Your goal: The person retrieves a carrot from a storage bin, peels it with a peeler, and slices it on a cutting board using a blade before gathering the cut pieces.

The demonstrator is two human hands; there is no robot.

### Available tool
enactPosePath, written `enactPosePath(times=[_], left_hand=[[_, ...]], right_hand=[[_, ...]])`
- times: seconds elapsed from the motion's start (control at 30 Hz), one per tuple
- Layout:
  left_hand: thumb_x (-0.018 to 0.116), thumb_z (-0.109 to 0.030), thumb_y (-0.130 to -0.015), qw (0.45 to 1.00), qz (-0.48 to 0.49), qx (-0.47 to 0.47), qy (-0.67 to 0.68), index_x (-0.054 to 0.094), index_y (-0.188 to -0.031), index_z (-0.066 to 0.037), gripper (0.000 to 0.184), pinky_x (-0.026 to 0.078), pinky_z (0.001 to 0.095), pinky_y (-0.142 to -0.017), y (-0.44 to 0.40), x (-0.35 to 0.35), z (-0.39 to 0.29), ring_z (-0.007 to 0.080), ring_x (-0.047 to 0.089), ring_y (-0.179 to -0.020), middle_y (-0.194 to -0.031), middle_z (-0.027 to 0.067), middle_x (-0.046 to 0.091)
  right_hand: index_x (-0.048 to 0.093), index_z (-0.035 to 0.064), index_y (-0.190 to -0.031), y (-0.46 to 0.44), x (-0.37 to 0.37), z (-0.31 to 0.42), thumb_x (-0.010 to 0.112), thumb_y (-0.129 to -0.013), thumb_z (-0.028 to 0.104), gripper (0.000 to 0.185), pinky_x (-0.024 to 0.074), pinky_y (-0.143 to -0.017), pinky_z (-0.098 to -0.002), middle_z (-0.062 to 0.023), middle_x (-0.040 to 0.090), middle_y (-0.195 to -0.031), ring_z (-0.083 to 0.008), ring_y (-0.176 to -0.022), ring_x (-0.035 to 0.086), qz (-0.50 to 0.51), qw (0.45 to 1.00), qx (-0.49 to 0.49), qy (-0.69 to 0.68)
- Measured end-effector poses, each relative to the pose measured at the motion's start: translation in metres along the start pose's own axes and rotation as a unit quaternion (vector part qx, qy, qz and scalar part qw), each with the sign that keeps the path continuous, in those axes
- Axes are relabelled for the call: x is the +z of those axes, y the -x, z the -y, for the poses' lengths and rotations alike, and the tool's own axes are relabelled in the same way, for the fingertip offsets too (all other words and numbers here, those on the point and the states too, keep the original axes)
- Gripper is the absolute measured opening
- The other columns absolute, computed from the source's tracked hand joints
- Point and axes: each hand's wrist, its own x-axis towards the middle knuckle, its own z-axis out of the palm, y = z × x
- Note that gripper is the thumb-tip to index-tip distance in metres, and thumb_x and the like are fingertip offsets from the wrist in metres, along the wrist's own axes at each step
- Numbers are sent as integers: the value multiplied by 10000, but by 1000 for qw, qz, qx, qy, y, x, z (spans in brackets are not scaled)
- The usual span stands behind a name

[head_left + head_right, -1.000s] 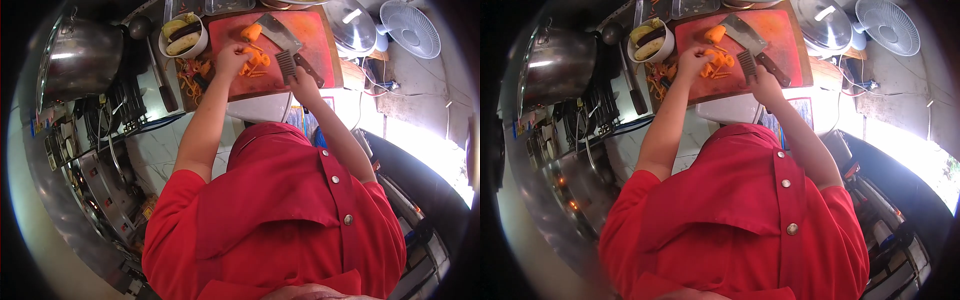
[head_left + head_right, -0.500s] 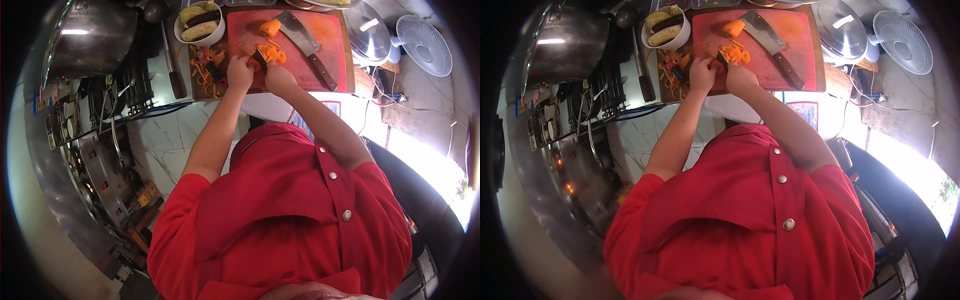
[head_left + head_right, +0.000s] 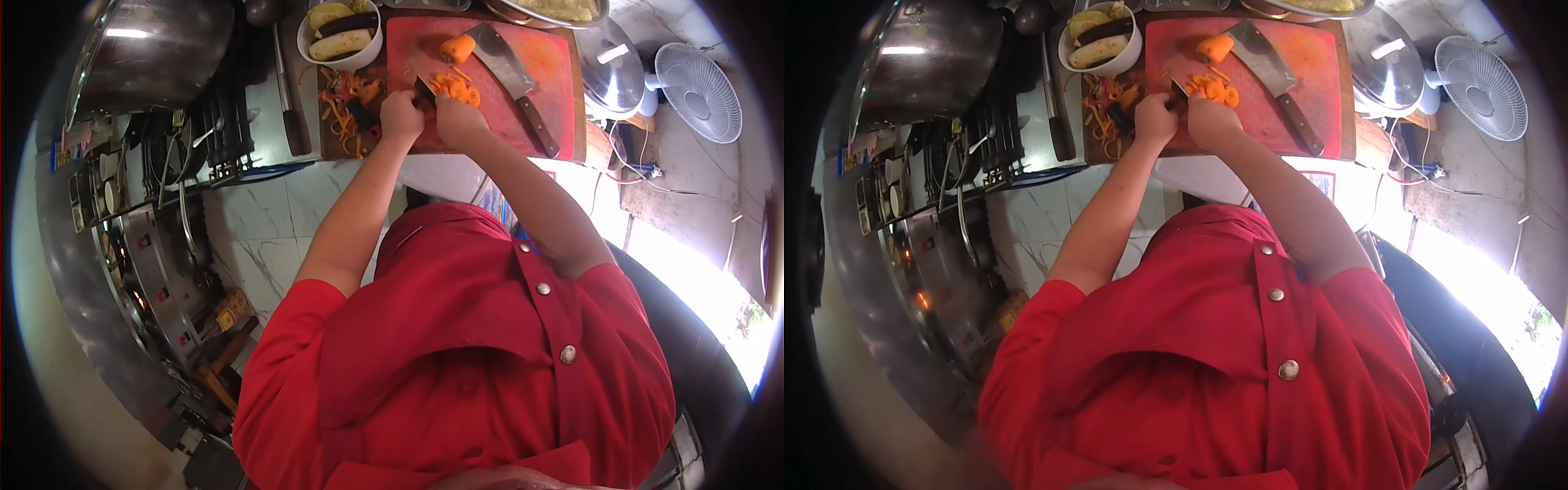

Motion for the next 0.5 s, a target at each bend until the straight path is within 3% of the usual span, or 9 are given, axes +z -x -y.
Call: enactPosePath(times=[0.13, 0.17, 0.37, 0.43, 0.5], left_hand=[[606, -69, -684, 1000, -4, -29, -10, 656, -754, -20, 99, 481, 448, -710, -2, 5, 6, 383, 599, -794, -793, 196, 624], [613, -130, -735, 999, -15, -14, -24, 666, -743, -30, 114, 486, 427, -664, -2, 5, 6, 376, 615, -751, -749, 190, 631], [621, -160, -741, 997, 3, -71, 11, 668, -752, -32, 137, 488, 419, -664, -1, -3, -2, 373, 621, -748, -745, 196, 632], [613, -133, -735, 997, 6, -77, 8, 671, -742, -35, 114, 492, 427, -674, 5, -7, -6, 369, 625, -743, -738, 188, 636], [605, -106, -729, 997, -1, -71, 9, 673, -731, -38, 96, 496, 436, -684, 3, -8, -12, 365, 629, -738, -731, 179, 641]], right_hand=[[486, -6, -1031, 5, -1, 9, 448, -851, 93, 208, 525, -721, -439, -203, 649, -939, -353, -865, 652, 14, 1000, 11, -6], [486, -6, -1031, 1, 2, 9, 448, -851, 93, 208, 525, -721, -439, -203, 649, -939, -353, -865, 652, 12, 1000, 11, -4], [482, -13, -1034, -1, -7, 14, 433, -861, 95, 210, 525, -723, -445, -217, 646, -940, -358, -866, 652, 23, 1000, -12, 7], [476, -13, -1034, 3, 4, 15, 424, -867, 97, 207, 524, -722, -453, -226, 646, -929, -367, -867, 650, 17, 999, 29, -14], [472, -14, -1037, -5, 1, 13, 423, -868, 98, 208, 523, -722, -456, -228, 645, -932, -373, -867, 649, 15, 1000, 11, -9]])
